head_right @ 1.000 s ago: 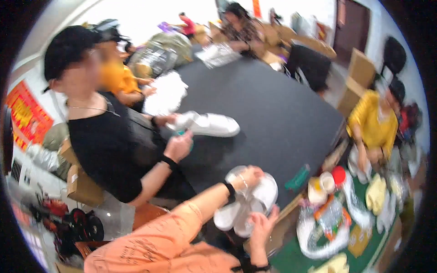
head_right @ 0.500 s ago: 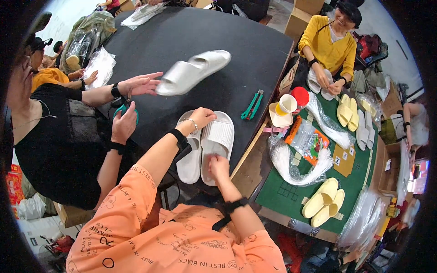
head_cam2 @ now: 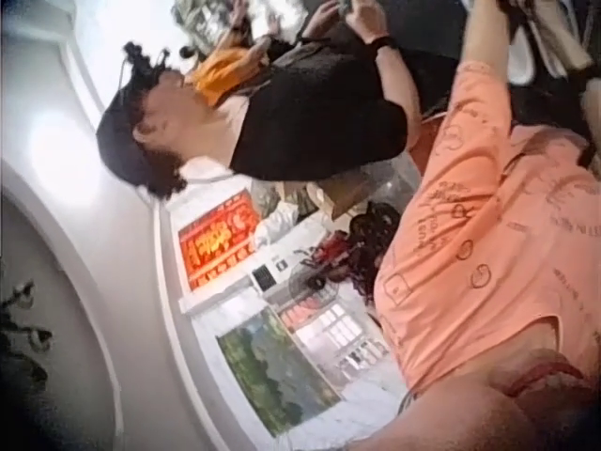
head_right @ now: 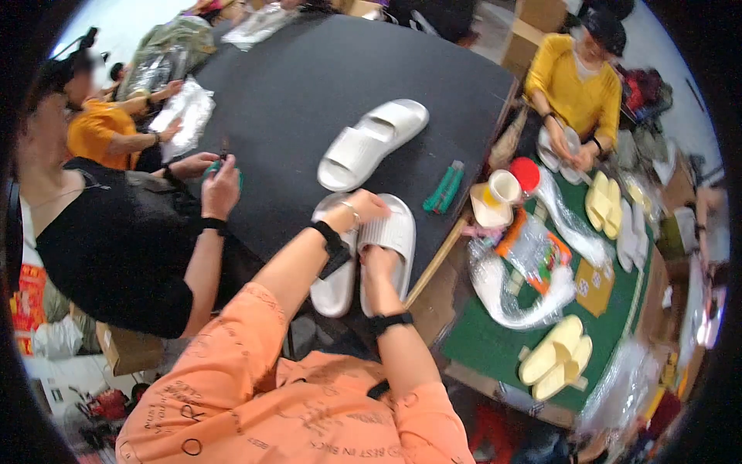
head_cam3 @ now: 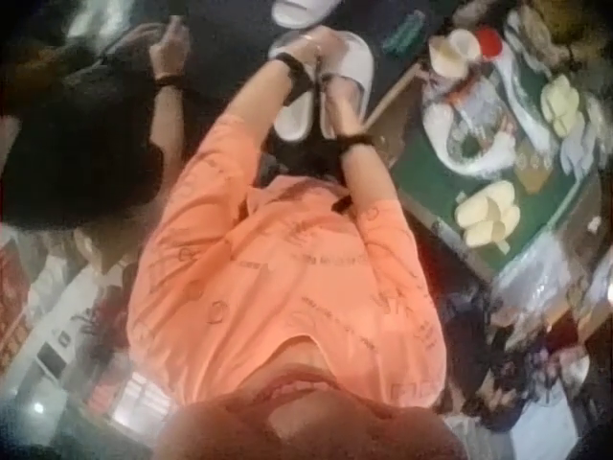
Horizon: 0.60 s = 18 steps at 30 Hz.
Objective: The recorder and coworkers are assembling and inspecting foam sandal components at various worktables.
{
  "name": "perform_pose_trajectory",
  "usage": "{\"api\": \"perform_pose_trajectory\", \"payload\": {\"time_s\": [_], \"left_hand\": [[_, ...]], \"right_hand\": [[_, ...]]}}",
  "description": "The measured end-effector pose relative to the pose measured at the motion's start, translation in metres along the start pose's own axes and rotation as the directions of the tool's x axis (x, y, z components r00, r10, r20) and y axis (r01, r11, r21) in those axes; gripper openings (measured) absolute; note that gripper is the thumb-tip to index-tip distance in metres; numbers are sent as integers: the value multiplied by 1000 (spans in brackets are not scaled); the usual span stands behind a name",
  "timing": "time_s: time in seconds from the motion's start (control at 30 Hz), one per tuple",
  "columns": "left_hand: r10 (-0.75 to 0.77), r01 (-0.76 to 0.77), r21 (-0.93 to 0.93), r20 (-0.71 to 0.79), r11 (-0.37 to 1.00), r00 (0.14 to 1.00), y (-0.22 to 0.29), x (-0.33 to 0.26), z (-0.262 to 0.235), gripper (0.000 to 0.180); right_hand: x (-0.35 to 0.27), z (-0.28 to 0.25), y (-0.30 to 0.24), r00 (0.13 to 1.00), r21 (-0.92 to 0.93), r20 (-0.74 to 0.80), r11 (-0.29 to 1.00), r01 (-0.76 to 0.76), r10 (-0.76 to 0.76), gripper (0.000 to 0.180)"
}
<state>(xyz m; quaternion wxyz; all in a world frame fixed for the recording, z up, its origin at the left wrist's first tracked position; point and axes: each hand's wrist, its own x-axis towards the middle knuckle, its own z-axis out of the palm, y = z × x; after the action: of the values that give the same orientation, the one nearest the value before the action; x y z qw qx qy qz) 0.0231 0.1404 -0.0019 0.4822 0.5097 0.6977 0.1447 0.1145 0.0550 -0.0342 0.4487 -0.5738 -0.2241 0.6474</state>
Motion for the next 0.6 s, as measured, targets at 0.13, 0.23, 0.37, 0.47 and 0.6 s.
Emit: {"api": "perform_pose_trajectory", "payload": {"time_s": [0.13, 0.23, 0.37, 0.47, 0.6], "left_hand": [[187, -170, 96, -215, 981, 959, -33, -1, 13, 14], [177, -231, -96, -388, 968, 904, -27, 0, 33, 14], [171, -315, -406, -353, 858, 920, -24, -15, 22, 13], [220, -408, -599, -364, 689, 905, -35, -9, 20, 11], [190, -391, -615, -367, 685, 911, -32, -12, 18, 15]], "right_hand": [[-40, -32, -7, 912, -462, 324, 800, 383, -250, 28], [-69, -64, -47, 875, -656, 386, 580, 483, -291, 19], [-19, -35, -81, 656, -596, 338, 387, 704, -674, 20], [23, -3, -64, 707, -485, 475, 514, 708, -525, 22], [41, 7, -52, 804, -413, 368, 692, 592, -467, 15]]}}
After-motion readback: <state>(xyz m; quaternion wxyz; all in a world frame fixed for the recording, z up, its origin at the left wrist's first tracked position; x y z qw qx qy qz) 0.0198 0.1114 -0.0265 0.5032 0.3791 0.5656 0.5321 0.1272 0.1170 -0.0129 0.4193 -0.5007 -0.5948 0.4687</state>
